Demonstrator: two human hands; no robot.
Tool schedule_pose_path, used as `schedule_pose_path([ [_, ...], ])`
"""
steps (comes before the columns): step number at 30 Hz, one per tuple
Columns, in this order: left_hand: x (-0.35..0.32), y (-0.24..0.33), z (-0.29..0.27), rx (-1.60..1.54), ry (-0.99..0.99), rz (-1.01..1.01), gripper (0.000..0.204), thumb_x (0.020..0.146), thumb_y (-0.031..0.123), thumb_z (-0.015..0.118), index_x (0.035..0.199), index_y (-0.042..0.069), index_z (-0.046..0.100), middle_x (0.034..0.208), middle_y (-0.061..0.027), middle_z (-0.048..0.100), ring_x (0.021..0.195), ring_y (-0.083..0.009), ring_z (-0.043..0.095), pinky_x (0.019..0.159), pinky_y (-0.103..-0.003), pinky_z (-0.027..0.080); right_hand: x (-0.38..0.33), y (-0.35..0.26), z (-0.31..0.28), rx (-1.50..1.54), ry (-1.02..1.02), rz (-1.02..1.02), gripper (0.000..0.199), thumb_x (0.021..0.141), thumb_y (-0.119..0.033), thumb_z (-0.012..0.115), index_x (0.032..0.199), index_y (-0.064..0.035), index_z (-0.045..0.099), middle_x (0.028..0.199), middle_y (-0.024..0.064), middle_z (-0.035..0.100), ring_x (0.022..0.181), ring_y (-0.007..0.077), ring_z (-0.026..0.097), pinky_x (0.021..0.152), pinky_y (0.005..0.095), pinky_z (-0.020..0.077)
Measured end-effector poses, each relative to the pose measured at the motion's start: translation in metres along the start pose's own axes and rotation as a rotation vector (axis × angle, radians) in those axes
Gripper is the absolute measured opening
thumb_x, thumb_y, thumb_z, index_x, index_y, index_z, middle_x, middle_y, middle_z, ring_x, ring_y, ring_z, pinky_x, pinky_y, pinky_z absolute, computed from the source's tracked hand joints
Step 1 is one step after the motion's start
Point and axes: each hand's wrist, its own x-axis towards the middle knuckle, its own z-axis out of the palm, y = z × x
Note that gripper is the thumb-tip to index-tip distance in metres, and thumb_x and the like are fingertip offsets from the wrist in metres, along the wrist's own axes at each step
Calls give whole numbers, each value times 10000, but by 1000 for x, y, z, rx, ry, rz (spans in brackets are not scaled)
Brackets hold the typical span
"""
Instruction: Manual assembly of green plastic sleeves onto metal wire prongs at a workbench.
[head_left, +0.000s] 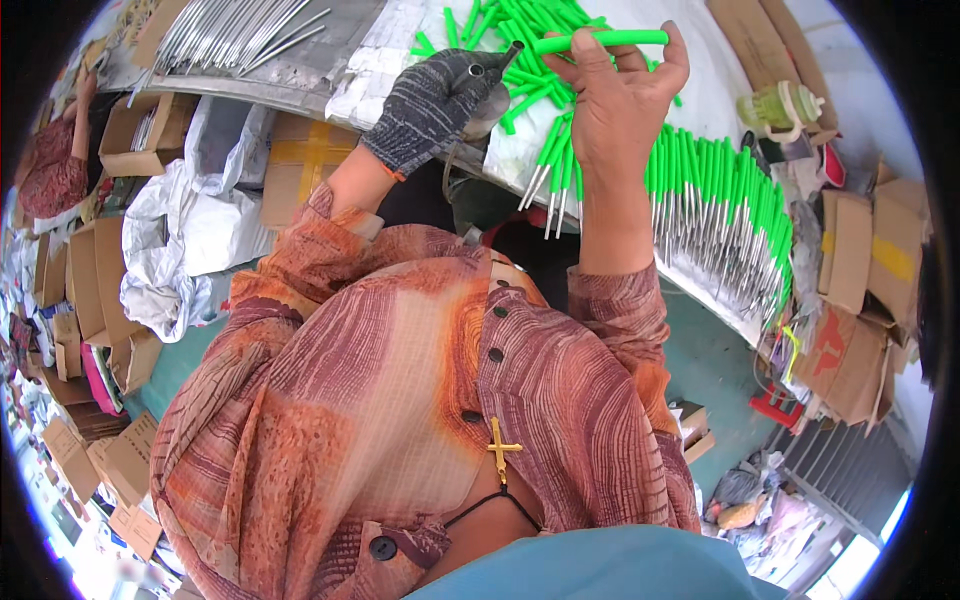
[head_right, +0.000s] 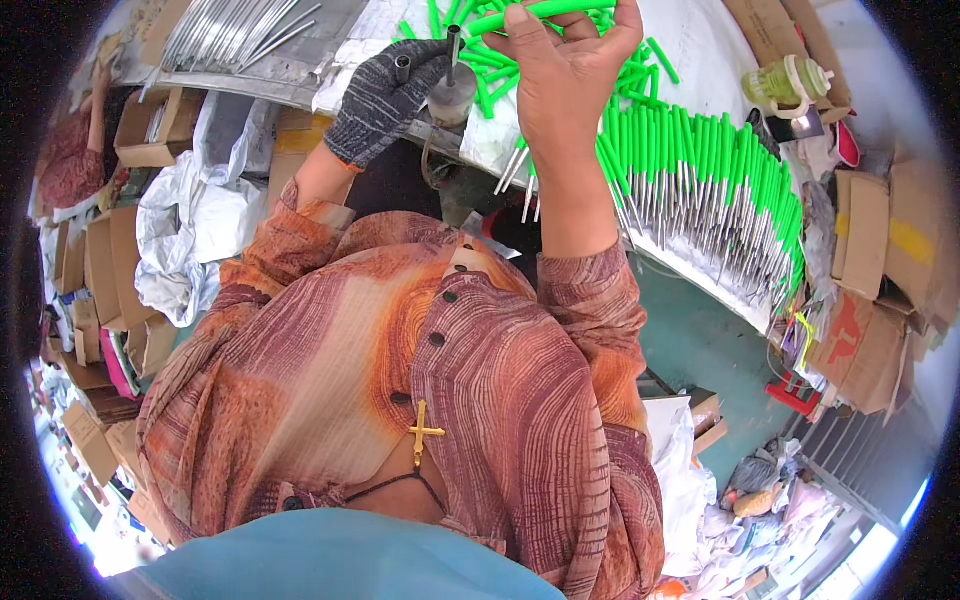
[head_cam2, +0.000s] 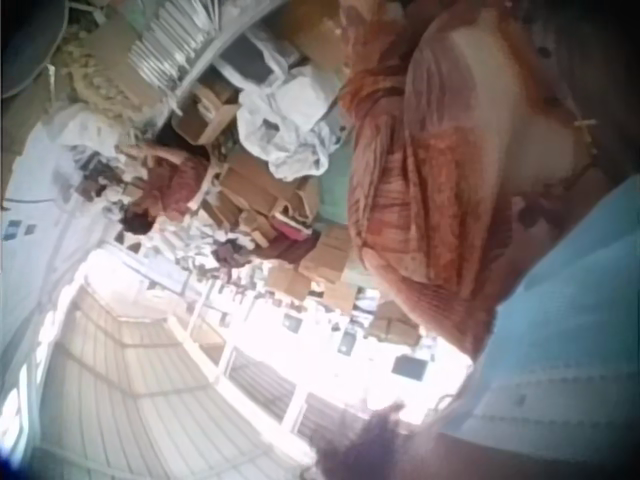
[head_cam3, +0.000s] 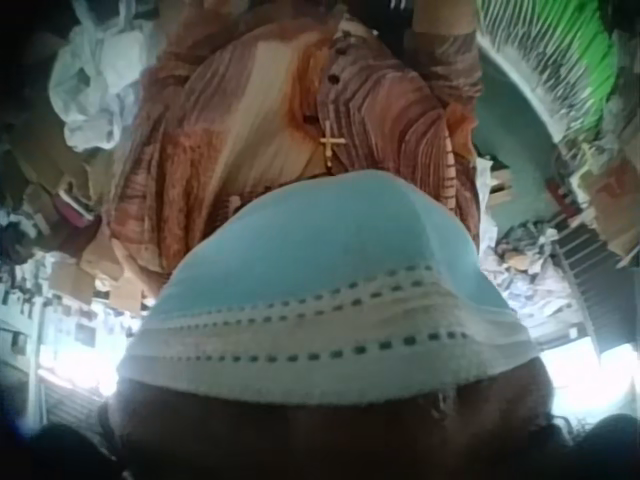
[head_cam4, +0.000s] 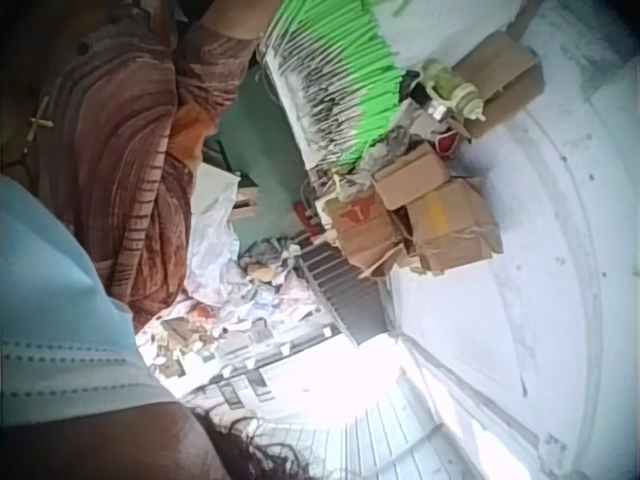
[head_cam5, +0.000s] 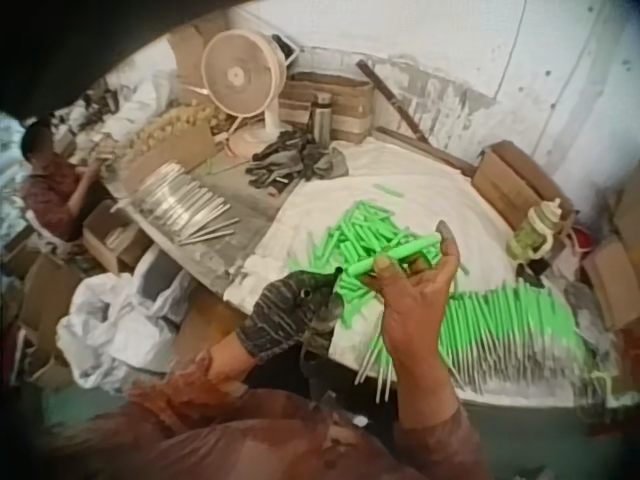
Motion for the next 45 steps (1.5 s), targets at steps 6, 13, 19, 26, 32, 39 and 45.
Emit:
schedule_pose_path([
  [6, 0, 7, -6, 62, -16, -4, 220, 862, 95, 561, 1066, 40, 621, 957, -104, 646, 844, -165, 618, 761, -277, 483, 7, -18, 7, -313, -183, -186, 309, 861, -98, 564, 1156, -30, 502, 841, 81, 541, 681, 146, 534, 624, 254, 449],
  [13, -4, 1, -14, -423, -100, -201, 238, 877, 112, 551, 1087, 15, 607, 1004, -76, 647, 893, -137, 605, 808, -269, 475, 13, -32, 19, -717, -477, -225, 352, 848, -96, 587, 1178, -16, 496, 881, 83, 599, 748, 131, 557, 652, 243, 454],
  [19, -1, -1, -22, -750, -72, -398, 276, 881, 162, 551, 1132, 54, 588, 959, -32, 633, 822, -105, 580, 749, -247, 468, 14, 13, 8, -508, -527, -63, 248, 932, -222, 423, 887, -14, 550, 788, 56, 596, 746, 130, 546, 709, 271, 432],
  [26, 3, -8, -36, -279, -4, -236, 358, 932, 320, 419, 1099, 67, 610, 834, -17, 593, 710, -89, 520, 650, -236, 444, -5, 28, 12, -607, -364, -113, 283, 944, -224, 389, 872, -24, 576, 806, 77, 627, 738, 147, 571, 692, 284, 447],
  [32, 0, -18, -38, -552, 155, -475, 520, 940, 454, 348, 1012, 36, 648, 684, 8, 538, 542, -69, 459, 493, -209, 378, 18, -1, -27, -656, 105, -42, 327, 931, -263, 419, 892, 25, 569, 739, 122, 626, 616, 165, 616, 548, 315, 474],
  [39, 8, -21, -30, -713, 203, -559, 495, 946, 399, 377, 1059, -32, 593, 687, -14, 529, 548, -87, 442, 496, -217, 369, -11, 74, -184, -1357, -11, 343, 551, 861, -502, 453, 897, 34, 580, 851, 223, 635, 750, 304, 637, 694, 404, 490],
  [45, 7, -48, -26, -847, 252, -642, 514, 935, 421, 391, 1052, -41, 586, 692, -39, 530, 559, -102, 444, 507, -221, 386, -61, 78, -127, -1655, -119, 533, 812, 754, -649, 507, 1175, 39, 409, 990, 264, 579, 876, 370, 602, 742, 442, 482],
])
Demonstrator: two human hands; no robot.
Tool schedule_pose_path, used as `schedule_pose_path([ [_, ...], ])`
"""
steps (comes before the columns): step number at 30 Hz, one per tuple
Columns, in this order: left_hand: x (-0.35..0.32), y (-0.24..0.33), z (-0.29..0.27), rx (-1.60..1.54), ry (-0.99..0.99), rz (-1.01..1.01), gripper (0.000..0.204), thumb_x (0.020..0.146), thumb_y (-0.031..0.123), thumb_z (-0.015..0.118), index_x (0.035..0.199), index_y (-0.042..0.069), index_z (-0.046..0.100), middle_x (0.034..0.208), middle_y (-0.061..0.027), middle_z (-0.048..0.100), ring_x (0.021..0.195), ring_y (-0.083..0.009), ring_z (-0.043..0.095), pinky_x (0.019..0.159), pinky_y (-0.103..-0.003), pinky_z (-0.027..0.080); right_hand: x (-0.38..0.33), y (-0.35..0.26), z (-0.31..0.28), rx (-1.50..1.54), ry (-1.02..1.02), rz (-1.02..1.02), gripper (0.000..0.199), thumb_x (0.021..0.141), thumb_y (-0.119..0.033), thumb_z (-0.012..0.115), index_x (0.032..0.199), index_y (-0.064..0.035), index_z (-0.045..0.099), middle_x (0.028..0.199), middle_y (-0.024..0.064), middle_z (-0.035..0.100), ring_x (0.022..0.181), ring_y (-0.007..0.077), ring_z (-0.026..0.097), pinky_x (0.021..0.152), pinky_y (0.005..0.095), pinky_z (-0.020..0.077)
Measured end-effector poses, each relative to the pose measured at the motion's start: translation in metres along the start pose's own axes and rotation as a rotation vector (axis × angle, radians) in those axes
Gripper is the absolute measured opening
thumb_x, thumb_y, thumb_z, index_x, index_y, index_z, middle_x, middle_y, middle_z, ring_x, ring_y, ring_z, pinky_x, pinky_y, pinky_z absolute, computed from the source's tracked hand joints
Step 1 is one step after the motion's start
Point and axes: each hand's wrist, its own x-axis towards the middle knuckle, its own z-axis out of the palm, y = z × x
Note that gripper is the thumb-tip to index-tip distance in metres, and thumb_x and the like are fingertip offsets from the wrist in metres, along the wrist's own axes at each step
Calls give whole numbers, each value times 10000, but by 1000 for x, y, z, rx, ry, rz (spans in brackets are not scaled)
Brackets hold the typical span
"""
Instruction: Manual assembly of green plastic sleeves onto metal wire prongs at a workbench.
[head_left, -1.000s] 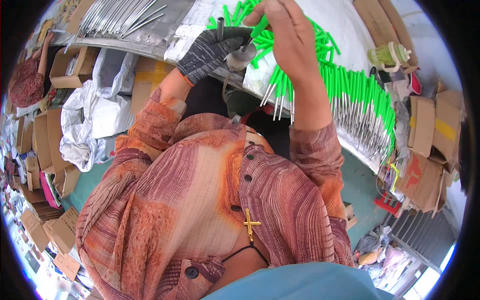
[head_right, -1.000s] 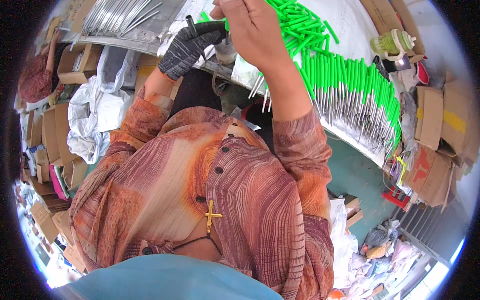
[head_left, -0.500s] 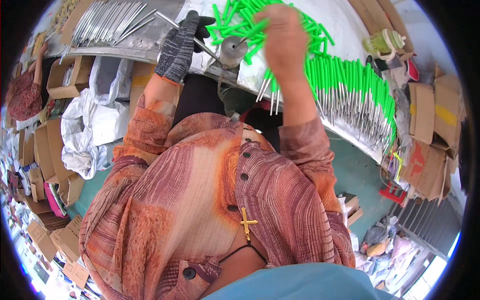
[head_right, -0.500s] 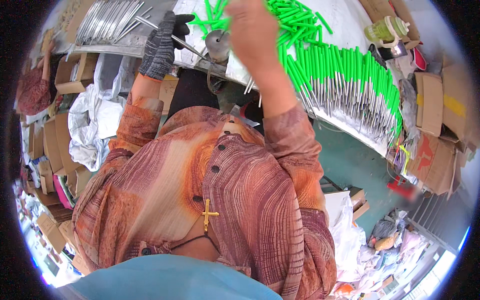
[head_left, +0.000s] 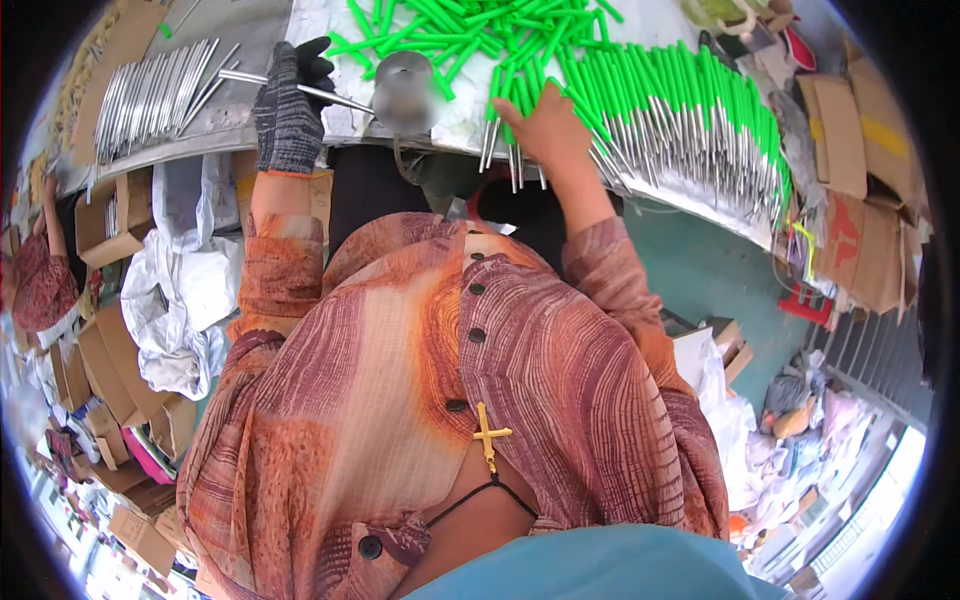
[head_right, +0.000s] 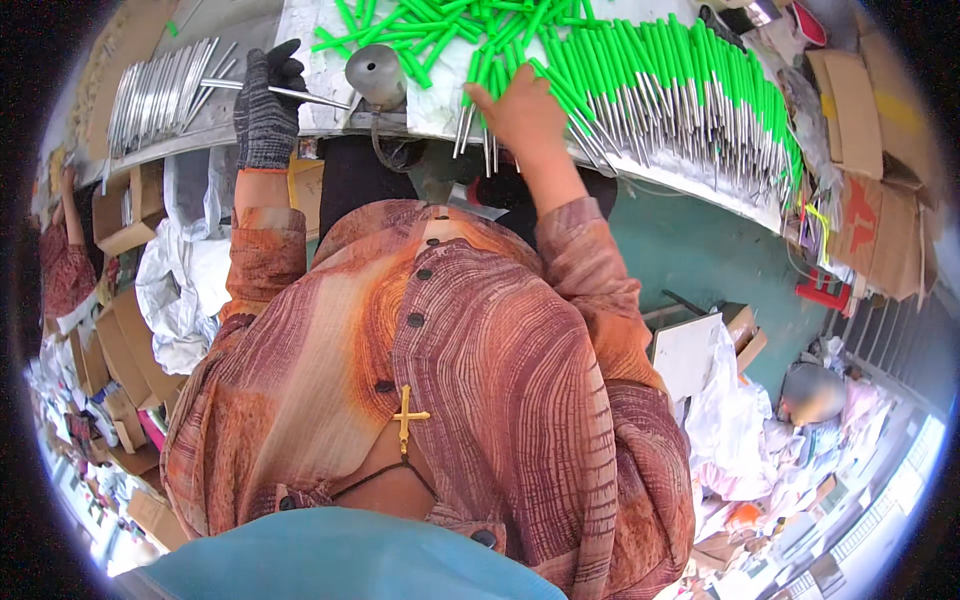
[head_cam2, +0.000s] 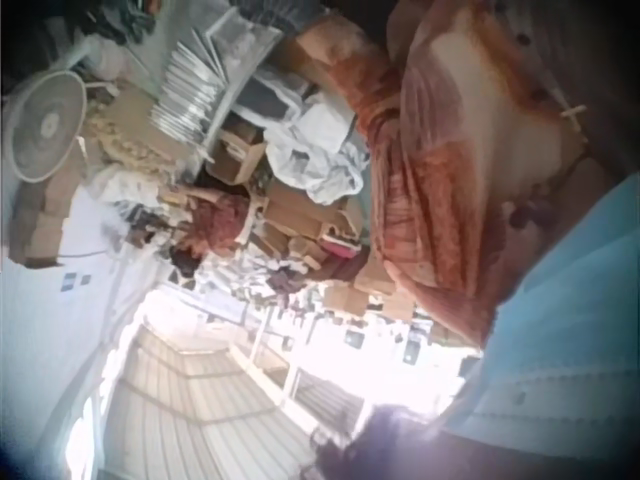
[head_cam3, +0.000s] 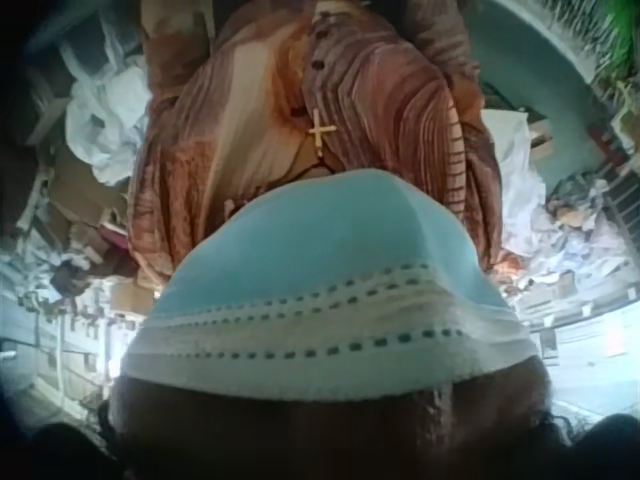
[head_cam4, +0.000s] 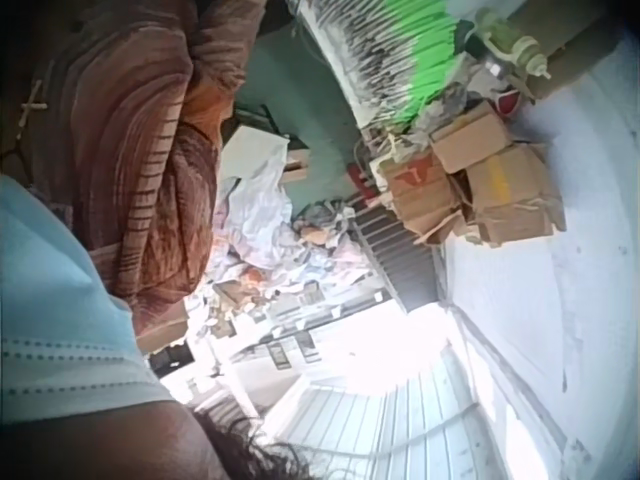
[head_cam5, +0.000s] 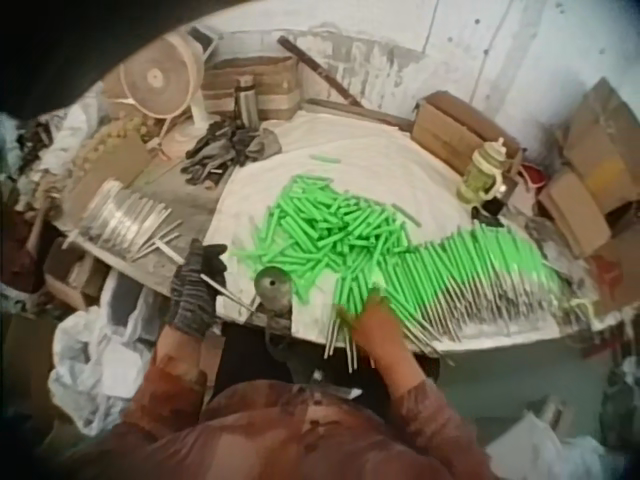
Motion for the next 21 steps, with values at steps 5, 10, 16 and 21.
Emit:
schedule_pose_path([
  [5, 4, 0, -7, -59, -4, -28, 523, 929, 433, 397, 1042, -41, 588, 697, -45, 538, 570, -111, 448, 514, -220, 391, -2, -30, 1, -98, -77, 4, 891, 714, -618, 577, 1267, 28, 312, 1061, 291, 521, 925, 416, 578, 753, 477, 480],
  [10, 23, -17, -14, -92, -19, -84, 509, 902, 465, 437, 1058, 8, 599, 684, -21, 527, 571, -103, 432, 510, -230, 373, 22, 4, 31, -37, 65, 62, 467, 751, -204, 561, 1112, -2, 346, 954, 262, 569, 862, 411, 601, 725, 496, 485],
  [16, 21, -15, -35, -84, 51, -50, 482, 908, 461, 429, 1032, 30, 607, 681, -16, 524, 550, -105, 438, 505, -247, 385, 11, 18, -7, 293, -58, 92, 670, 658, -115, 591, 1248, -5, 295, 950, 286, 586, 884, 426, 576, 772, 456, 461],
  [21, 29, -13, -47, -103, 16, -62, 485, 908, 470, 425, 1060, 39, 587, 687, -18, 524, 539, -104, 433, 495, -251, 382, -6, 60, -49, 385, 50, 30, 762, 632, -139, 641, 1296, 13, 299, 977, 269, 590, 923, 426, 566, 793, 432, 454],
])
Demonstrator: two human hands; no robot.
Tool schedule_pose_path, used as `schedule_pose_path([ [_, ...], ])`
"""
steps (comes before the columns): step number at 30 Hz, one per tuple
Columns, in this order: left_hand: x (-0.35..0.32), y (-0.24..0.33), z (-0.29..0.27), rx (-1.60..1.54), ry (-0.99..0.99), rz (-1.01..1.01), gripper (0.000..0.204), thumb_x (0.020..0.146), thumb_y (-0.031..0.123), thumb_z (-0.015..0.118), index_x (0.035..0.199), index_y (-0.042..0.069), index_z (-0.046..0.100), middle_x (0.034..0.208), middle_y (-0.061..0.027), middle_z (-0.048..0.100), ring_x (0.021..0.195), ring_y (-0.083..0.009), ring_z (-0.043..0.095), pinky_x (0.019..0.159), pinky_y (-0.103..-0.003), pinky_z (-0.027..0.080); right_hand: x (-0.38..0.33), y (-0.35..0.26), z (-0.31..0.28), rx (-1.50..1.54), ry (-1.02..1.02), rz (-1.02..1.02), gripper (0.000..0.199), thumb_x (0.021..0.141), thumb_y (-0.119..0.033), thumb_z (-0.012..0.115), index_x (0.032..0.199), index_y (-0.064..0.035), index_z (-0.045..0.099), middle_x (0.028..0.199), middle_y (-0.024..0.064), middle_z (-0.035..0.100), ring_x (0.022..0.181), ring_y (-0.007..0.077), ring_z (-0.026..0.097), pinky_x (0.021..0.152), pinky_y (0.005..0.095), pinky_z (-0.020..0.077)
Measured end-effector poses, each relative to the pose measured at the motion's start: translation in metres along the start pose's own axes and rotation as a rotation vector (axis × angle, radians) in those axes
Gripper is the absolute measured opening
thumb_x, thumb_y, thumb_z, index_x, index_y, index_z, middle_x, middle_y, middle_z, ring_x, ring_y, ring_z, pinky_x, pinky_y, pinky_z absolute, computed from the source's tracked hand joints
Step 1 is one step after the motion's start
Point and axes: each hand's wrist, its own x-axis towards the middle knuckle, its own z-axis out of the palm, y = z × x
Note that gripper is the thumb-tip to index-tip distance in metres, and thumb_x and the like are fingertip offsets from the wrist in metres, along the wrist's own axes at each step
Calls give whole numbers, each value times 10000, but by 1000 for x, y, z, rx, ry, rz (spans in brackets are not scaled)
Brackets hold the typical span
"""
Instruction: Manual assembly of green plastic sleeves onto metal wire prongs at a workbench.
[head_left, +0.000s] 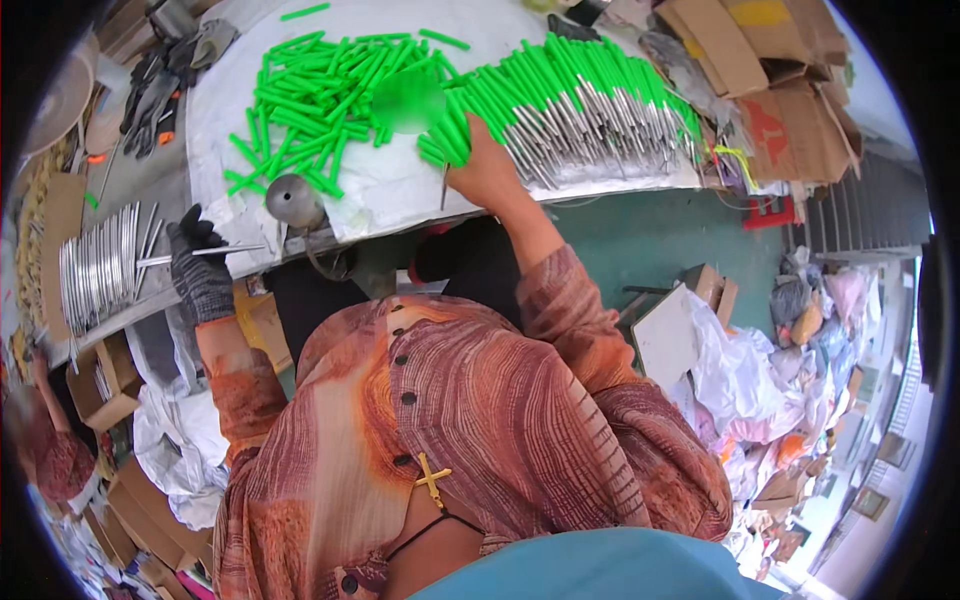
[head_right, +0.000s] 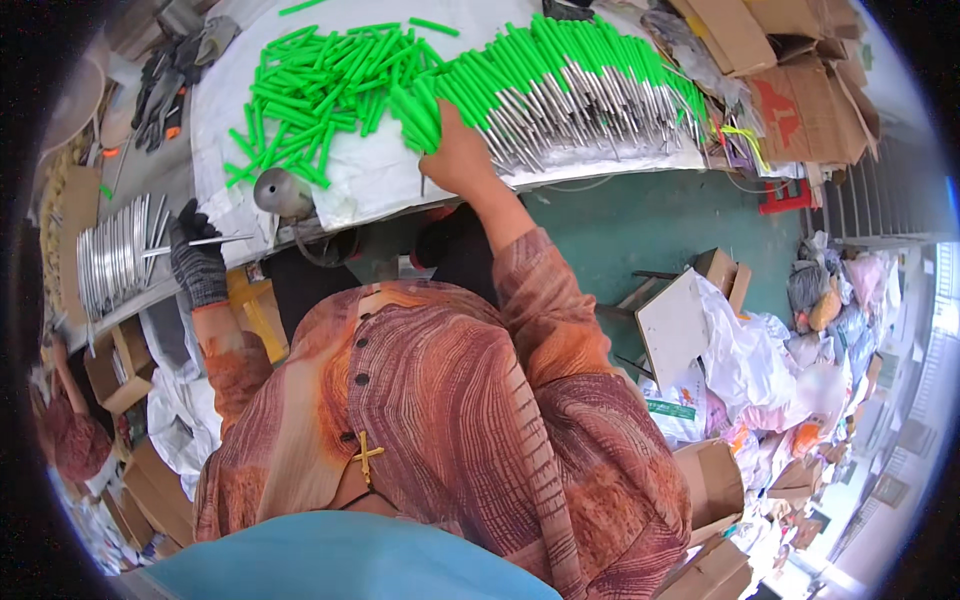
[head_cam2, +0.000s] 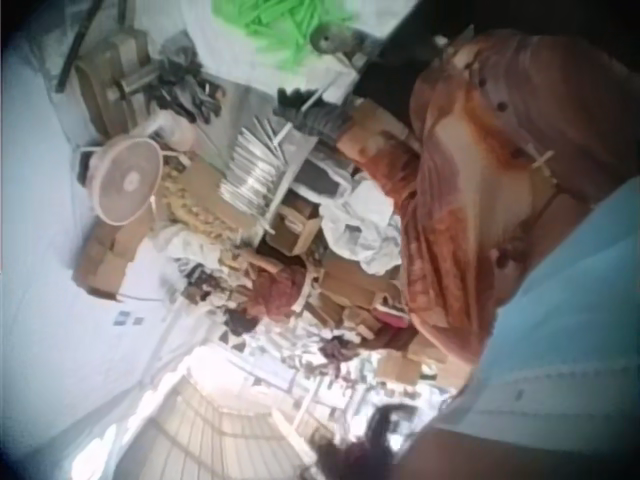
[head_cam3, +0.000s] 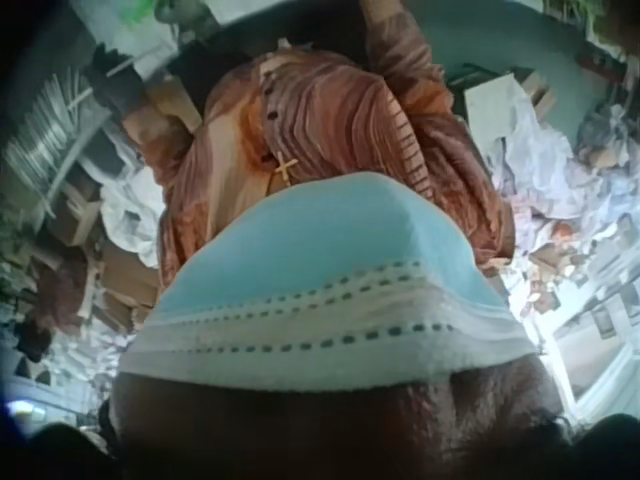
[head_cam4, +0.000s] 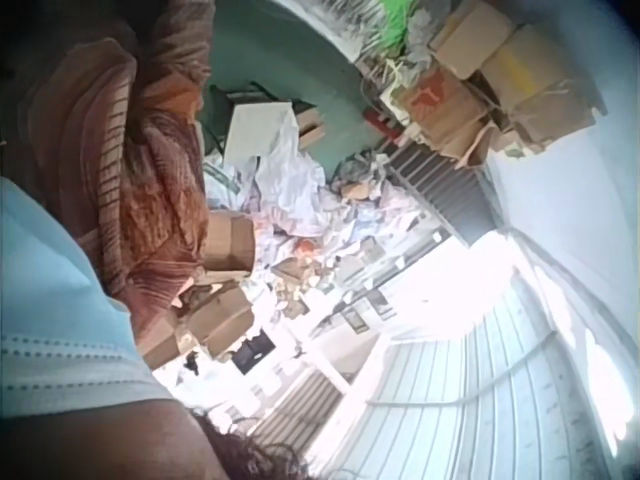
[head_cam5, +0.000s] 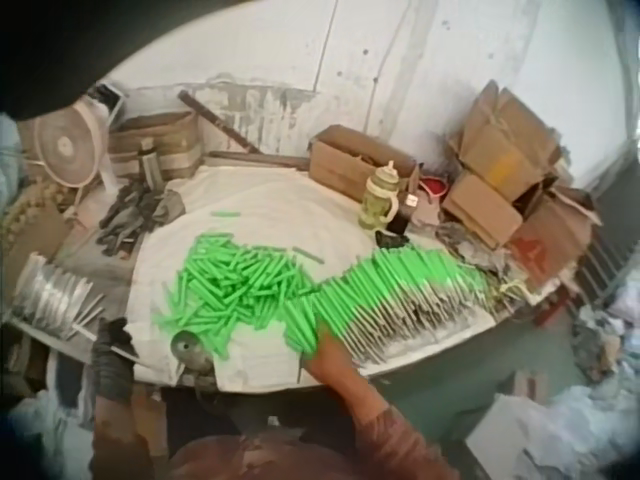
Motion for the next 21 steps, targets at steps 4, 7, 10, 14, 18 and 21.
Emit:
schedule_pose_path([
  [4, 8, -7, -1, 71, 88, 26, 502, 908, 479, 409, 1086, 38, 570, 701, -33, 518, 558, -112, 429, 520, -258, 389, 20, 34, -4, 133, 194, -191, 678, 611, -129, 681, 1211, 33, 411, 981, 224, 602, 904, 363, 590, 783, 409, 456],
  [7, 12, -13, 12, 100, 26, -12, 508, 904, 467, 416, 1094, 22, 569, 715, -42, 522, 579, -126, 438, 533, -270, 393, 31, 30, 1, 413, -23, -99, 569, 628, -171, 672, 1127, 10, 466, 972, 228, 598, 923, 362, 582, 780, 404, 458],
  [10, 2, -8, 33, 88, 19, -33, 483, 888, 442, 456, 1113, 27, 556, 769, -38, 539, 620, -128, 456, 580, -268, 402, 34, 28, 14, 201, 109, -67, 499, 625, -160, 655, 1065, 11, 493, 925, 205, 606, 856, 338, 595, 743, 383, 466],
  [14, -3, -3, 43, 102, 30, -23, 483, 882, 456, 462, 1109, 41, 560, 777, -36, 543, 630, -128, 453, 596, -273, 402, 44, 41, -14, 414, 96, 34, 467, 627, -150, 638, 1034, 27, 494, 880, 196, 606, 797, 335, 596, 719, 385, 465],
  [18, 8, -5, 4, 118, 36, 4, 493, 880, 482, 458, 1096, 54, 575, 770, -32, 546, 640, -129, 448, 618, -271, 400, 48, 48, -67, 275, 293, -165, 476, 632, -148, 628, 1044, 39, 482, 885, 217, 607, 814, 378, 592, 702, 414, 469],
  [21, 2, -2, 8, 133, 66, 5, 498, 882, 490, 446, 1090, 59, 583, 759, -35, 539, 642, -124, 443, 611, -263, 401, 71, 76, -135, -77, 550, -151, 504, 647, -167, 627, 1085, 23, 465, 940, 240, 599, 866, 417, 578, 729, 435, 469],
])
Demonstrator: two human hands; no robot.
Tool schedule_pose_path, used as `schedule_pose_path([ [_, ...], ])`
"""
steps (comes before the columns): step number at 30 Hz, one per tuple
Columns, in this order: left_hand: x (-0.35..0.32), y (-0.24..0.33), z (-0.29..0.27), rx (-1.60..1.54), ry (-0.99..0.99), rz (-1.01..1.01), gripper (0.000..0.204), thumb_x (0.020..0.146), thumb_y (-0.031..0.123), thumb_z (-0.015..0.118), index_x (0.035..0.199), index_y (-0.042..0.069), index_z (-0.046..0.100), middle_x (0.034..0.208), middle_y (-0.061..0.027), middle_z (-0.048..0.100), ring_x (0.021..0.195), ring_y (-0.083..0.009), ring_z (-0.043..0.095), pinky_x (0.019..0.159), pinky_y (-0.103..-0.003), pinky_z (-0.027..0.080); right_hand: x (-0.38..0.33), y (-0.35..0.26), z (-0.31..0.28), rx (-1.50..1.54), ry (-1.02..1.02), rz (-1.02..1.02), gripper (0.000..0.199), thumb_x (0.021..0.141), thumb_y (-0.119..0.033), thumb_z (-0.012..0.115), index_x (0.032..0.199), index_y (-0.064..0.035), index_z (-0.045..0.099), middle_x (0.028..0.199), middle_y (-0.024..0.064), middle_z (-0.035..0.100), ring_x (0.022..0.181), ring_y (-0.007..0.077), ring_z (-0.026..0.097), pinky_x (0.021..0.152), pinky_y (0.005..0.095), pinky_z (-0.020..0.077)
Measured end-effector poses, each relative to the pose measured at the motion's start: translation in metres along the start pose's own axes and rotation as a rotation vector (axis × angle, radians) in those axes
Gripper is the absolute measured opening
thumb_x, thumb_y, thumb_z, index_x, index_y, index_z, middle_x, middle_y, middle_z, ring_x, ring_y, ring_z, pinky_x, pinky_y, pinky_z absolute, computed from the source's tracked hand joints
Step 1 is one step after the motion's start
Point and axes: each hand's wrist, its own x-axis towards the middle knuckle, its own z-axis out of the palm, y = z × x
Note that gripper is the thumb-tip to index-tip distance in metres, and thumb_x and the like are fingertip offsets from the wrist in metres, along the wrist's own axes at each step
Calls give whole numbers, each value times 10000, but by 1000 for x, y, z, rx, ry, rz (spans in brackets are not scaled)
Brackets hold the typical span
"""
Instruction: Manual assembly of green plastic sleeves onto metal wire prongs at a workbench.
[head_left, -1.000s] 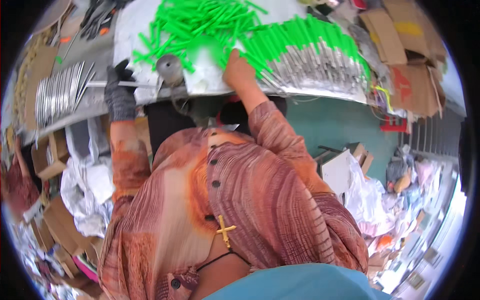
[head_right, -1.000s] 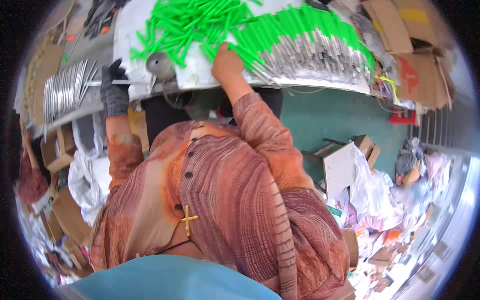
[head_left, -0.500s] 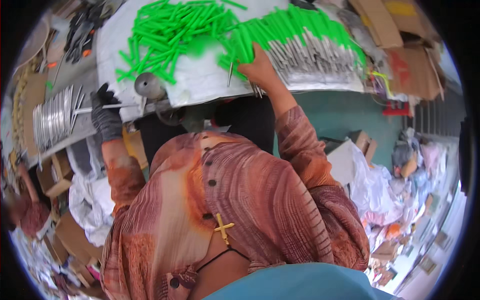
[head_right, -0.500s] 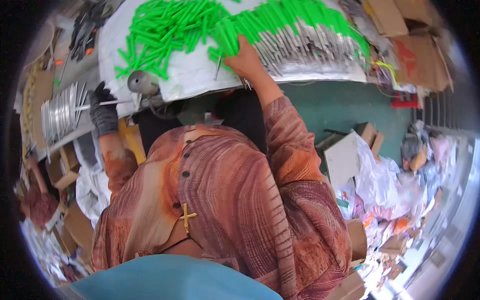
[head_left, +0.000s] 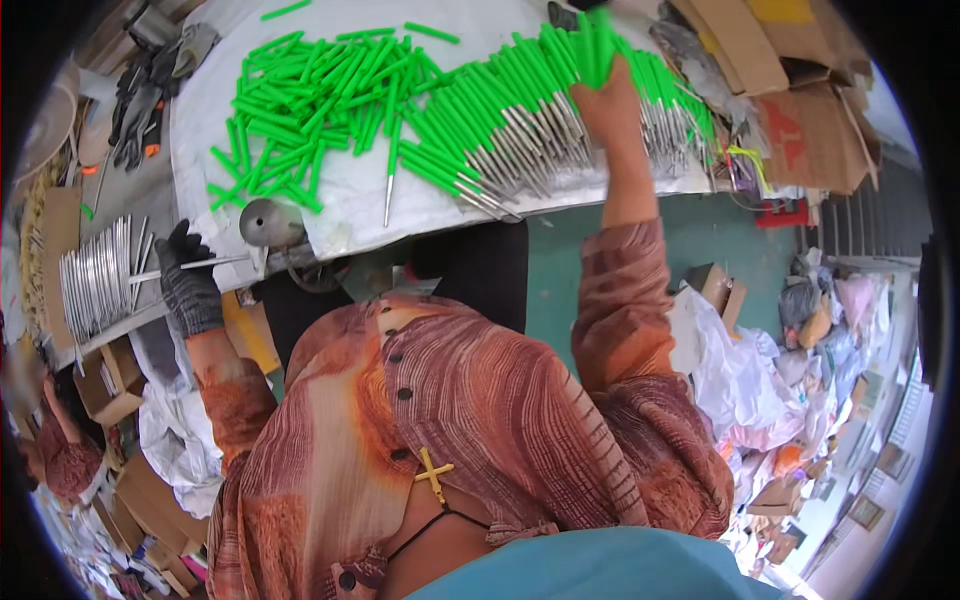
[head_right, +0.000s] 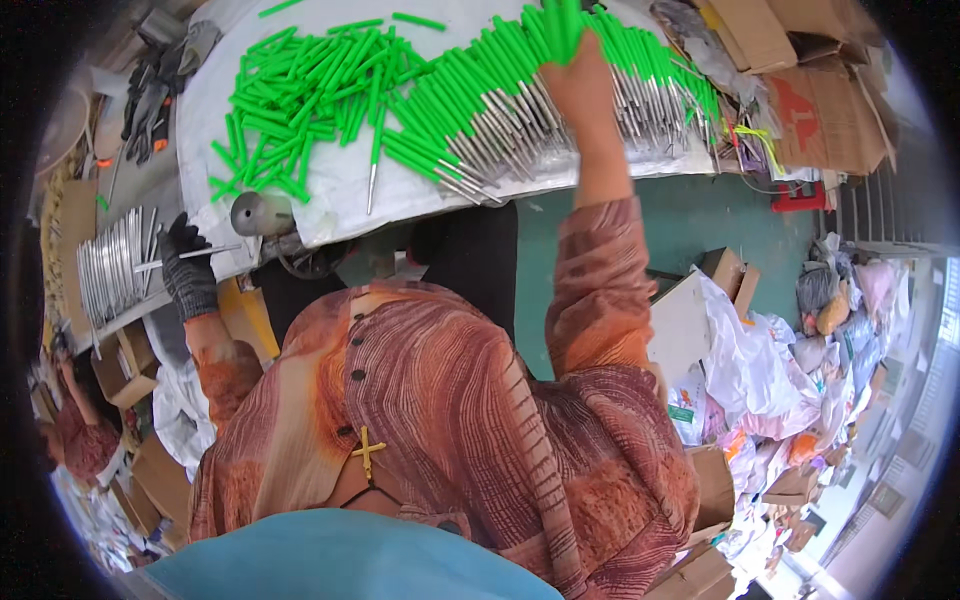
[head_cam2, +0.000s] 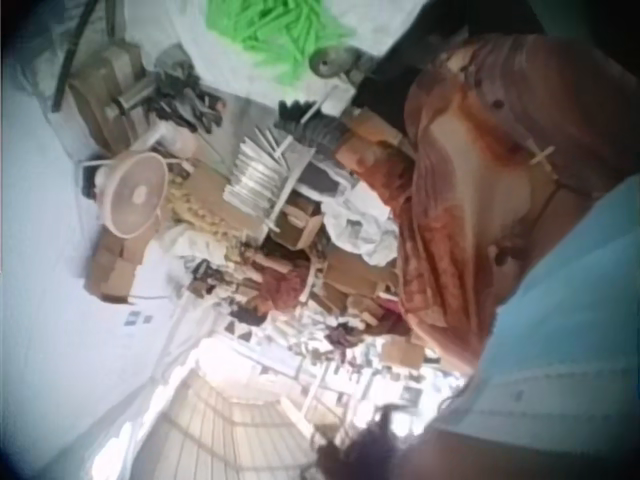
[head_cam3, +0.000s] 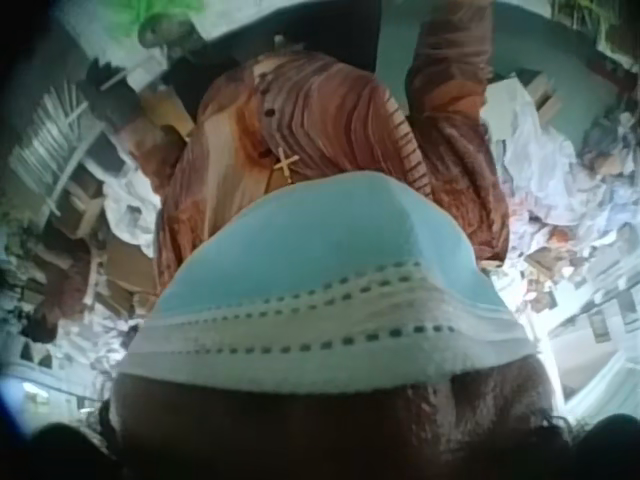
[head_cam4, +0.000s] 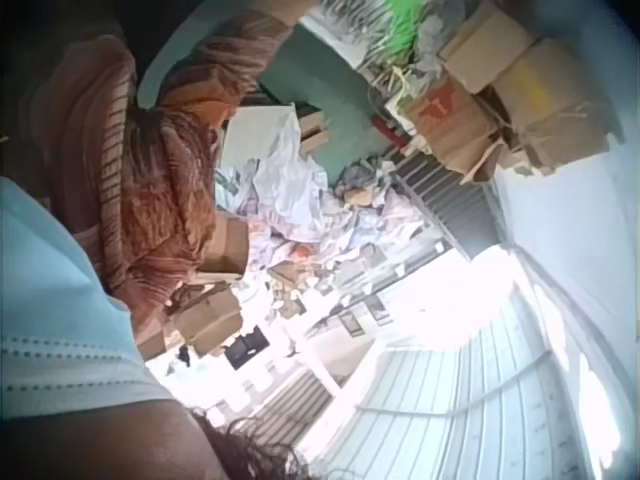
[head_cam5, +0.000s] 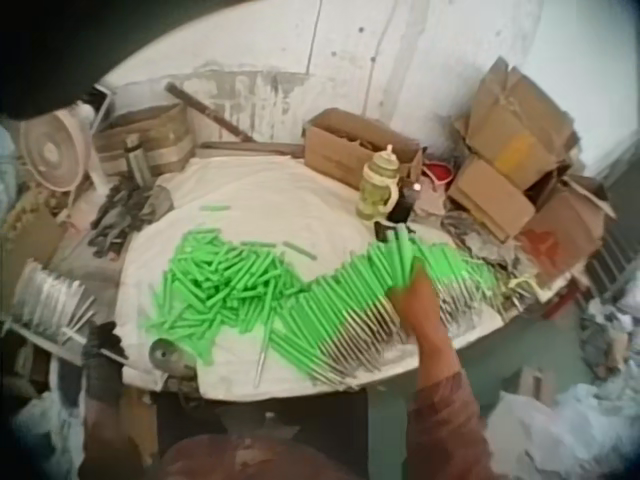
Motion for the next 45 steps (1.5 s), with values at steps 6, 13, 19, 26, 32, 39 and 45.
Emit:
schedule_pose_path([
  [6, -6, 2, 14, 87, 44, -13, 512, 916, 484, 391, 1065, 36, 590, 709, -25, 544, 582, -104, 439, 539, -238, 393, 79, 152, -23, -439, -25, 27, 564, 737, -249, 581, 1230, -45, 401, 1115, 269, 535, 957, 455, 541, 818, 475, 451],
  [13, 5, -8, 6, 143, -44, -8, 609, 877, 587, 372, 1103, 68, 599, 765, -9, 553, 693, -132, 479, 643, -313, 415, 70, 194, 9, -488, -67, 29, 743, 798, -453, 541, 1351, -47, 256, 1311, 285, 361, 1124, 484, 421, 871, 541, 404],
  [19, -6, 6, 29, 234, 62, -37, 646, 876, 582, 330, 1079, 32, 601, 693, -14, 529, 531, -135, 440, 461, -266, 363, -21, 11, 27, -223, -161, -32, 331, 809, -306, 558, 1023, -58, 603, 876, 175, 647, 825, 363, 610, 730, 439, 475],
  [26, -21, 13, 20, 147, 52, -52, 624, 894, 548, 328, 1085, 13, 586, 690, -14, 528, 584, -127, 438, 513, -256, 373, -146, -112, 129, -48, -491, -22, 458, 744, -372, 656, 1009, -22, 526, 762, 189, 635, 731, 353, 627, 649, 434, 490],
  [32, -23, 11, 12, 90, 36, -52, 623, 892, 545, 342, 1085, 3, 583, 703, -28, 541, 606, -136, 447, 541, -273, 390, -138, -114, 153, -171, -438, 50, 224, 719, -207, 612, 802, -27, 507, 742, 175, 617, 643, 362, 621, 577, 456, 500],
  [39, -15, 7, -4, 24, 60, -95, 646, 876, 575, 357, 1096, 9, 578, 716, -36, 556, 627, -142, 465, 571, -285, 405, -140, -77, 95, -477, -259, -292, 155, 657, -114, 579, 786, -54, 515, 768, 128, 578, 709, 317, 585, 565, 419, 480],
  [45, -3, -6, -10, -5, 37, -101, 657, 851, 620, 371, 1106, 51, 579, 682, -30, 534, 585, -158, 457, 554, -294, 411, -139, -51, 115, -573, -191, -277, 169, 655, -110, 581, 807, -70, 520, 762, 108, 565, 742, 287, 564, 576, 424, 453],
])
